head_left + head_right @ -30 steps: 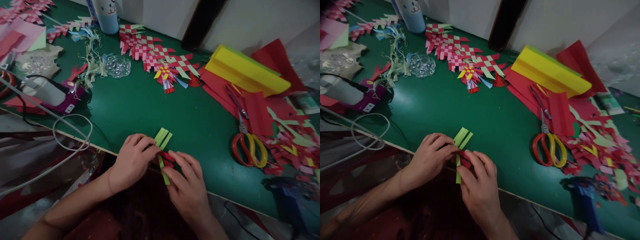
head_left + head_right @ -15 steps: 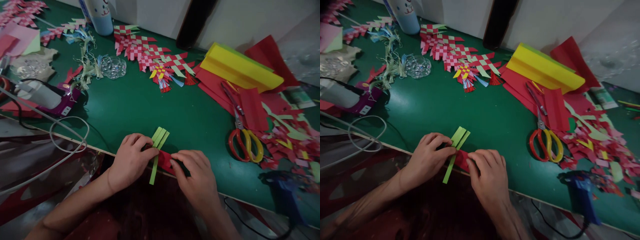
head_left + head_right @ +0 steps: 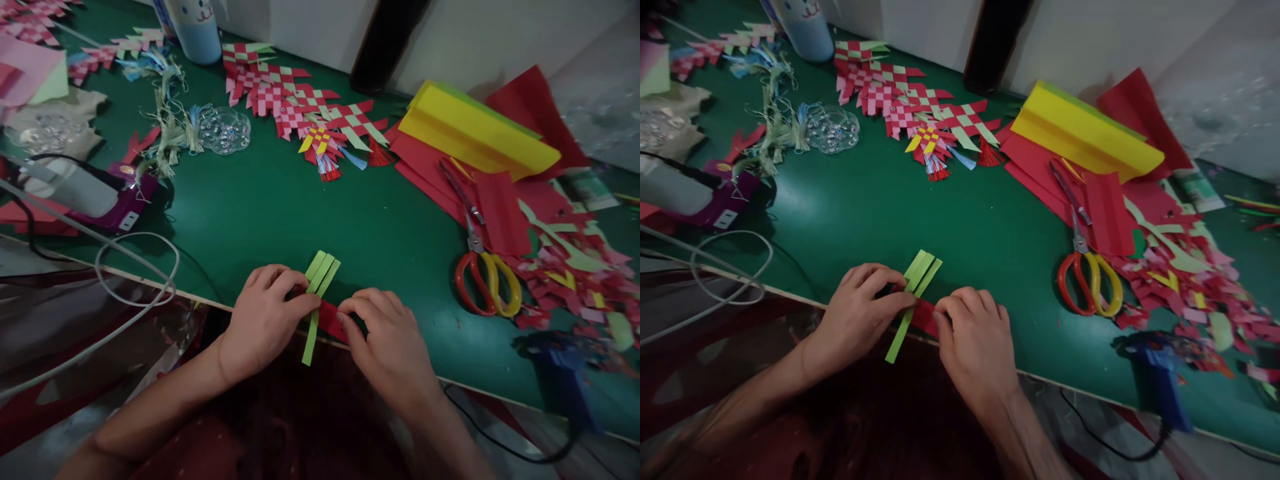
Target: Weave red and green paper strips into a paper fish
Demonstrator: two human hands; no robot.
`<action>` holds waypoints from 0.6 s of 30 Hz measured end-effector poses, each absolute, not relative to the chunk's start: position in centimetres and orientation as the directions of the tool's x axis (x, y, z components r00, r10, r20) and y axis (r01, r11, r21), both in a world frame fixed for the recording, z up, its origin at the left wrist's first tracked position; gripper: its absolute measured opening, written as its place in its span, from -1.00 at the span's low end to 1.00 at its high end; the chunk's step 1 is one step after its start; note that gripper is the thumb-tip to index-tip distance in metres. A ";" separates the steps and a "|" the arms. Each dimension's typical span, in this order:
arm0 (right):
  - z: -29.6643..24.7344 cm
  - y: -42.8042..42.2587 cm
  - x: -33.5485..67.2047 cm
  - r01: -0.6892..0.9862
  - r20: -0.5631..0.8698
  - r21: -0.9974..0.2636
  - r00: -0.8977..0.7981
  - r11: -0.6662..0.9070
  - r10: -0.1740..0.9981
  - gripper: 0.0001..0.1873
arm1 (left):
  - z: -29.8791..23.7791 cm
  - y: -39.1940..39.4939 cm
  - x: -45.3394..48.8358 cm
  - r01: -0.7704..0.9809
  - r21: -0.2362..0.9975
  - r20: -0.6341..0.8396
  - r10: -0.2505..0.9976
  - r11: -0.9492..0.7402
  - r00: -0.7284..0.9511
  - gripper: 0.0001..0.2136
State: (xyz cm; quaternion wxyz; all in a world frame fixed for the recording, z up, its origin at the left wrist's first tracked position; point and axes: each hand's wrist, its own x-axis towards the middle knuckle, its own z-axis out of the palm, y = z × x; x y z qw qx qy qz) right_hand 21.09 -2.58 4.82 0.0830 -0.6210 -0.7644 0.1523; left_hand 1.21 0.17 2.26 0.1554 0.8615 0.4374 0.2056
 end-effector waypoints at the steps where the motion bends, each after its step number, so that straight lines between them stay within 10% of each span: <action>1: 4.8 -2.5 21.0 0.924 -0.053 -0.331 -0.220 0.191 0.974 -0.83 | 2.3 0.2 1.2 0.686 0.449 0.219 0.815 -0.573 0.537 -0.78; 18: 4.7 -1.3 19.9 0.912 -0.018 -0.262 -0.331 0.315 0.943 -0.76 | 2.1 0.2 1.2 0.670 0.481 0.223 0.818 -0.565 0.530 -0.76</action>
